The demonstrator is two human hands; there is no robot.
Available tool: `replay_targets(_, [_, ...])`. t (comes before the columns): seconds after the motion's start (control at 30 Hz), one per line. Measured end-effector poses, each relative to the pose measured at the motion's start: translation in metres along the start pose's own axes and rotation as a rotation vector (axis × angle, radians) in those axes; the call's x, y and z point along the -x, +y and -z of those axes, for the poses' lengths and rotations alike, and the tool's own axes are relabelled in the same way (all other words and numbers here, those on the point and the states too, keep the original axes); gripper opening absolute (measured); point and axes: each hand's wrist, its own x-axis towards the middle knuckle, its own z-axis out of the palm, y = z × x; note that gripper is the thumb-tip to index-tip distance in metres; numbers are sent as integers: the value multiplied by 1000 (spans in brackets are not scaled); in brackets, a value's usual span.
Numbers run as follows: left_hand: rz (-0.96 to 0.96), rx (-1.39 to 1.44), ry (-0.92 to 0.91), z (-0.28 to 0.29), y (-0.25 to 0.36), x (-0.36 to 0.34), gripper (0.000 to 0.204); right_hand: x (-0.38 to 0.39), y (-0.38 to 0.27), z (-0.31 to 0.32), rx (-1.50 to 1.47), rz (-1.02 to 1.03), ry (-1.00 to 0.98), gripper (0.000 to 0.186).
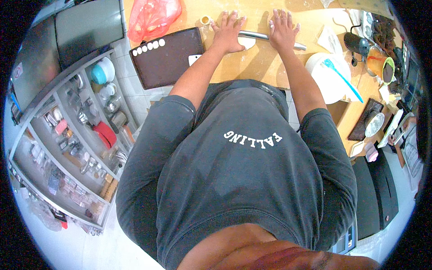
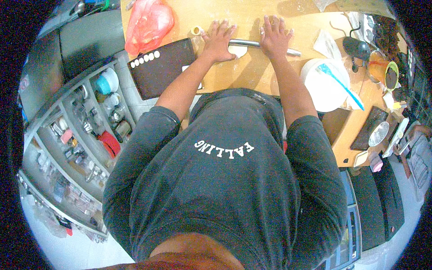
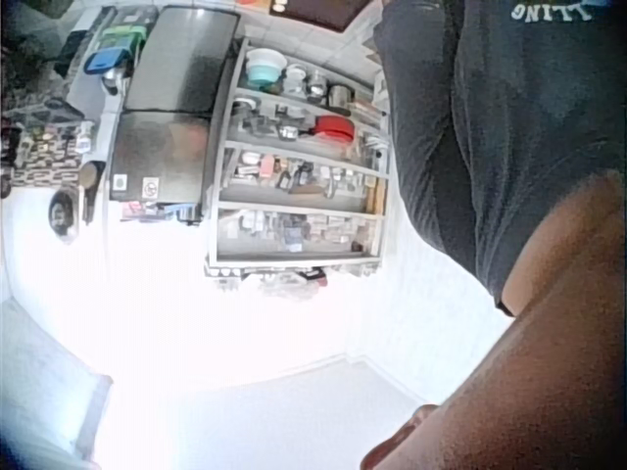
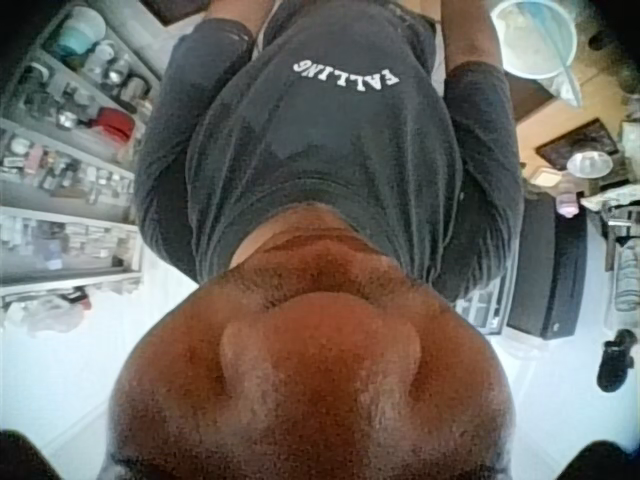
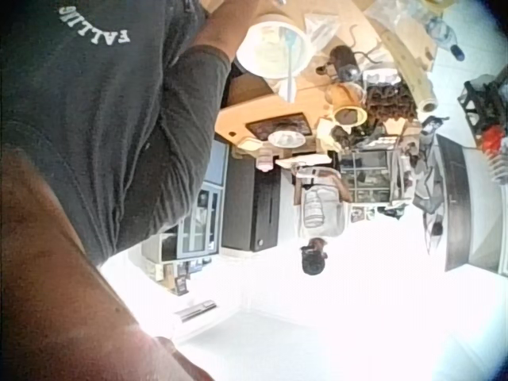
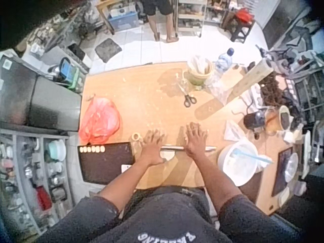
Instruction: The person rolls a piece of dough with a rolling pin on a wooden table. They place a piece of filling into the dough and roll it into a ball by hand before placing it on a tray.
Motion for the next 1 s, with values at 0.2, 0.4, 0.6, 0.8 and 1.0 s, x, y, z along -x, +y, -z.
replay_targets(0.2, [-14,-66,43,-1,-2,-8,132,-14,1,-7,-9,-39,60,55])
replay_targets(0.4, [-51,-11,80,-20,-21,-8,134,-16,7,-21,-28,-77,94,53])
replay_targets(0.6, [-48,38,210,-32,-25,10,131,-4,-2,-7,7,-129,-7,50])
replay_targets(0.8, [-51,-28,256,-46,-13,34,98,6,-1,-8,3,-112,32,51])
replay_targets(1.0, [-43,-124,297,-69,12,49,79,-2,-9,-9,0,-160,76,54])
